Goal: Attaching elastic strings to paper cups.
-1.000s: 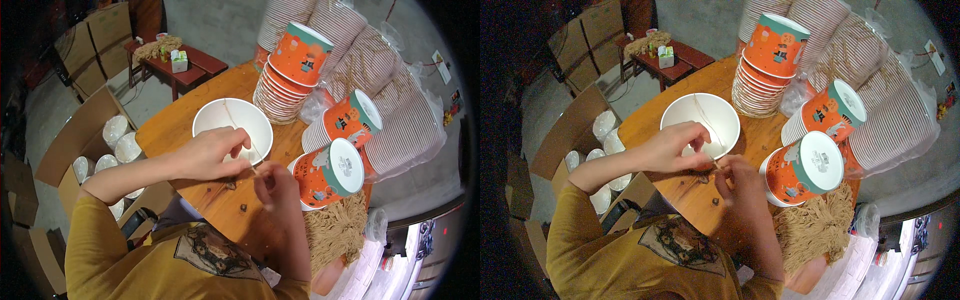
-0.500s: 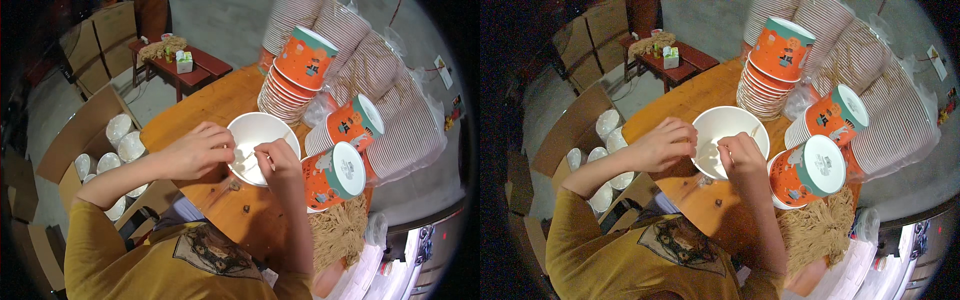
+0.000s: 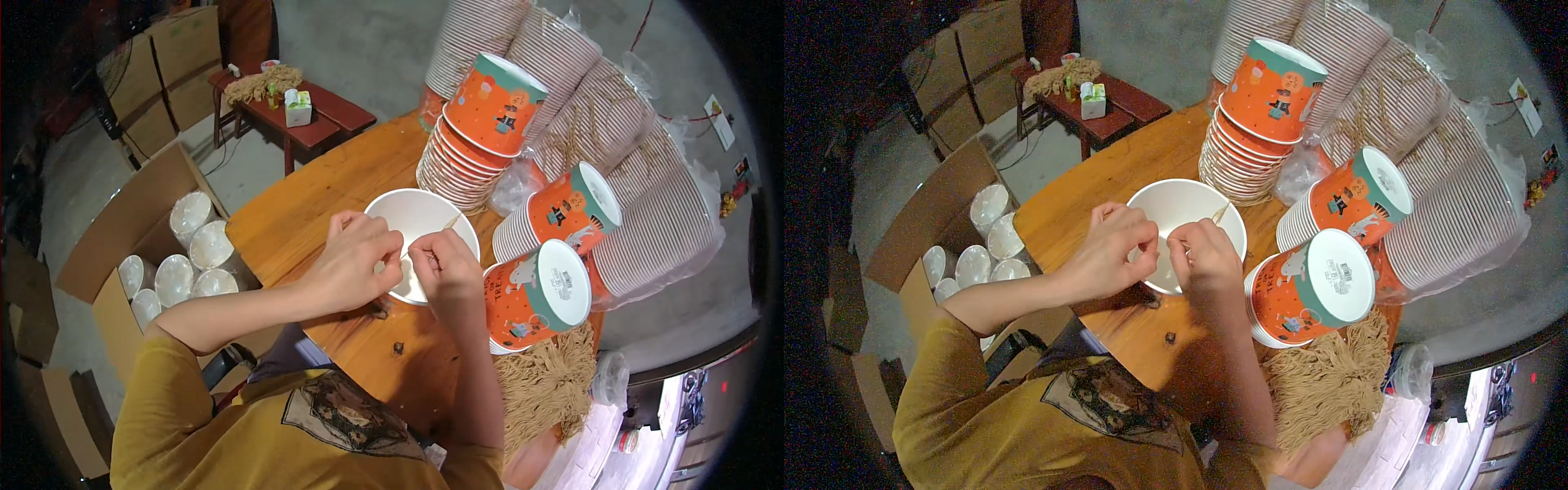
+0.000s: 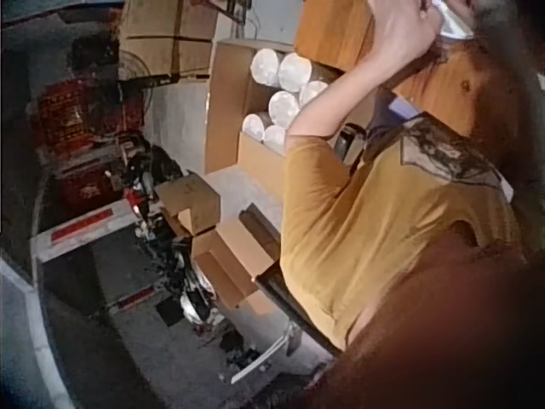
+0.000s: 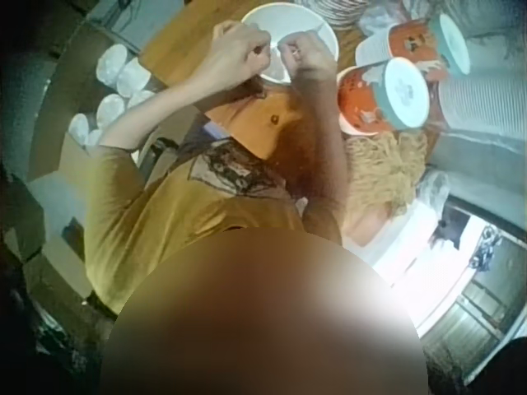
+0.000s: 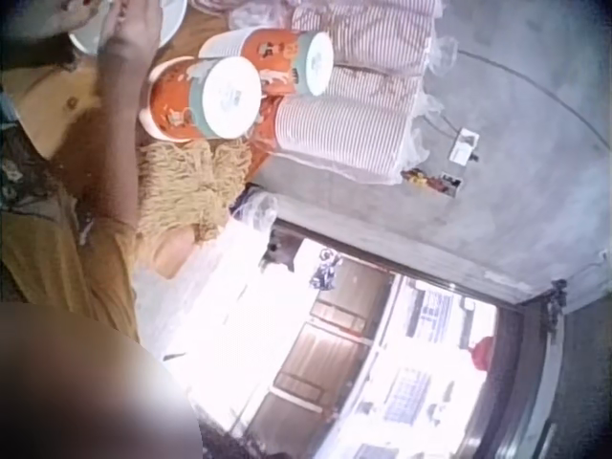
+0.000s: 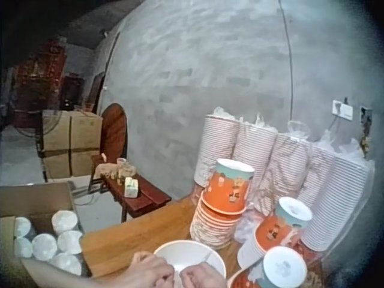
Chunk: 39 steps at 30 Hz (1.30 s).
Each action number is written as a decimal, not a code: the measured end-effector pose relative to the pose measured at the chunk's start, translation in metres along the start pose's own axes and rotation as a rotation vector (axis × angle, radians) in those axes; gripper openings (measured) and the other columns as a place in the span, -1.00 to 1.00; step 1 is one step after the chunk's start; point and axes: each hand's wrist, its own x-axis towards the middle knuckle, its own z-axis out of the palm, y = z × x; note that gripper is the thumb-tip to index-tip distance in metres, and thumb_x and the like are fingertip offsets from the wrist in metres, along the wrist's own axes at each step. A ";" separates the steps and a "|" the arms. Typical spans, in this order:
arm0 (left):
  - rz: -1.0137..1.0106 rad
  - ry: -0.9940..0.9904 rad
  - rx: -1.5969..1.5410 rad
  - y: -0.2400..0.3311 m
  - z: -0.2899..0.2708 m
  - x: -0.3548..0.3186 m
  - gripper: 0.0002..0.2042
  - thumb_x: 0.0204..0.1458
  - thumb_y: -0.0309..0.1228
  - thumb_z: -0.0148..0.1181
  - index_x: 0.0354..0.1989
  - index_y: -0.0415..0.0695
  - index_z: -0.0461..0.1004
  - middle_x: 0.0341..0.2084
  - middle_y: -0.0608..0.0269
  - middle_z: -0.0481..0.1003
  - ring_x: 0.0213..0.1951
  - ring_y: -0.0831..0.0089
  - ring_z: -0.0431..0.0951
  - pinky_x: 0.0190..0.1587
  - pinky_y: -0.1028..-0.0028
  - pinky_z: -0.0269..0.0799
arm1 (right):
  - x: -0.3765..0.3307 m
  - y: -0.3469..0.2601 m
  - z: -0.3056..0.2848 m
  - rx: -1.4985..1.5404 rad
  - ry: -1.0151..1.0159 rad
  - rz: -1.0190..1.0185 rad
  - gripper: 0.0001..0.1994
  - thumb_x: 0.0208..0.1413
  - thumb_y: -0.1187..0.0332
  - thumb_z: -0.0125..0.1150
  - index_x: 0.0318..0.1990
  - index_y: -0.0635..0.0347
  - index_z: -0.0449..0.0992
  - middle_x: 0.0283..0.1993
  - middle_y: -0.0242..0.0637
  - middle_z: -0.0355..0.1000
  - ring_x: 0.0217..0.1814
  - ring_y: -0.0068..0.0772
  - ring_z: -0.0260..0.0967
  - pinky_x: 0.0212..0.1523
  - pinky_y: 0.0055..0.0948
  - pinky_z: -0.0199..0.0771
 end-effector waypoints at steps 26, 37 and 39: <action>0.558 -0.240 -0.135 -0.036 -0.021 -0.007 -0.83 -0.16 -0.54 0.09 -0.33 -0.18 0.37 -0.39 0.13 0.29 -0.22 0.13 0.35 -0.10 0.23 0.30 | 0.007 0.010 -0.003 -0.120 0.183 0.045 -0.94 0.03 0.51 0.19 -0.32 0.20 0.49 -0.39 -0.22 0.35 -0.30 -0.20 0.32 -0.24 -0.25 0.32; 0.389 -0.164 -0.346 -0.042 -0.033 -0.012 -0.75 -0.14 -0.59 0.04 -0.22 -0.17 0.40 -0.41 0.14 0.32 -0.24 0.16 0.35 -0.02 0.24 0.27 | 0.001 -0.003 -0.025 -0.213 0.175 -0.088 -0.88 -0.08 0.62 0.23 -0.37 0.22 0.50 -0.45 -0.26 0.31 -0.39 -0.22 0.28 -0.33 -0.28 0.31; 0.398 -0.174 -0.338 -0.044 -0.035 -0.012 -0.79 -0.14 -0.60 0.04 -0.26 -0.17 0.40 -0.41 0.16 0.32 -0.24 0.16 0.35 0.00 0.23 0.26 | -0.001 -0.001 -0.025 -0.218 0.163 -0.092 -0.88 -0.08 0.61 0.24 -0.37 0.22 0.50 -0.45 -0.27 0.31 -0.39 -0.22 0.28 -0.33 -0.28 0.32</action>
